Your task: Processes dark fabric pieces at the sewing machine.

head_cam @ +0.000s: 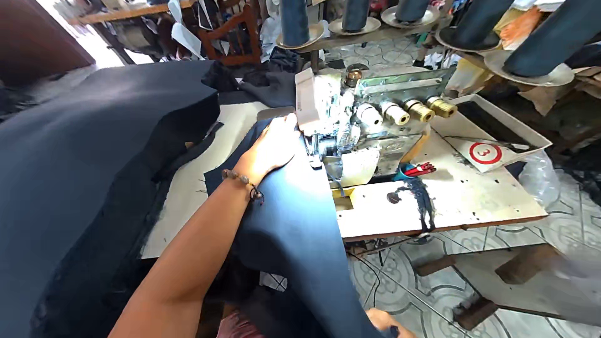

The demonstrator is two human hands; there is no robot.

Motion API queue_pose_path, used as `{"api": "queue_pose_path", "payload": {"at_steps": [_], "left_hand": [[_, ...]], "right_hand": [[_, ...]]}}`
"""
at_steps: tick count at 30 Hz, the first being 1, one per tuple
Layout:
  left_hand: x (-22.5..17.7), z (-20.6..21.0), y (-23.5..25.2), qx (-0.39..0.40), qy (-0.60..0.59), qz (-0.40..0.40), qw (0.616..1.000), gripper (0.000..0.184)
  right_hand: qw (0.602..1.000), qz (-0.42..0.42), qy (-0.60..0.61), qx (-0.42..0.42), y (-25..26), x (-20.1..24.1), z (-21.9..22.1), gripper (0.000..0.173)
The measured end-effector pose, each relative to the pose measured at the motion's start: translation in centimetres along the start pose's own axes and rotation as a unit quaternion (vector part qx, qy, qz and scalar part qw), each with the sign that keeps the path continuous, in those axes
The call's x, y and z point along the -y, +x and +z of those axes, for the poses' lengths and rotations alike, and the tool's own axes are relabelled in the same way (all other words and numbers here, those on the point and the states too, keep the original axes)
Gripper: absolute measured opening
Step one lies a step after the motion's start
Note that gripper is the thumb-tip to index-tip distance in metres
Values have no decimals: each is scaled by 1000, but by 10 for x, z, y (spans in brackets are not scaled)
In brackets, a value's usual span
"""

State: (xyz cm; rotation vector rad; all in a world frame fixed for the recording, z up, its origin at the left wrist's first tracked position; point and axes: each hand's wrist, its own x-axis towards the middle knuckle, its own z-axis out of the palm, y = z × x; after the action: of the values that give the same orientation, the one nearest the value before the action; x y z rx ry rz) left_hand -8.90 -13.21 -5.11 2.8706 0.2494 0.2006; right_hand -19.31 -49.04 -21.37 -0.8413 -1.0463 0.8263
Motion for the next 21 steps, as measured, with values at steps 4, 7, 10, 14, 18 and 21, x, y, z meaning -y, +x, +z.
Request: {"api": "queue_pose_path", "payload": {"at_steps": [4, 7, 10, 14, 18, 21], "left_hand": [[12, -4, 27, -24, -20, -24, 999, 45], [-8, -33, 31, 30, -36, -102, 994, 41], [16, -12, 54, -89, 25, -52, 994, 44], [31, -8, 72, -142, -3, -45, 989, 49], [-4, -19, -71, -176, -95, -45, 979, 60], [4, 37, -205, -249, -152, -100, 951, 82]], "right_hand": [[995, 9, -14, -94, 25, -9, -3, 20], [981, 24, -19, -191, 46, -15, 0, 19], [967, 29, -33, -250, 66, -16, 0, 15], [957, 25, -31, -287, 88, -16, -1, 16], [951, 32, -17, -306, 100, -12, -3, 19], [947, 37, -16, -318, 107, -7, -6, 19]]}}
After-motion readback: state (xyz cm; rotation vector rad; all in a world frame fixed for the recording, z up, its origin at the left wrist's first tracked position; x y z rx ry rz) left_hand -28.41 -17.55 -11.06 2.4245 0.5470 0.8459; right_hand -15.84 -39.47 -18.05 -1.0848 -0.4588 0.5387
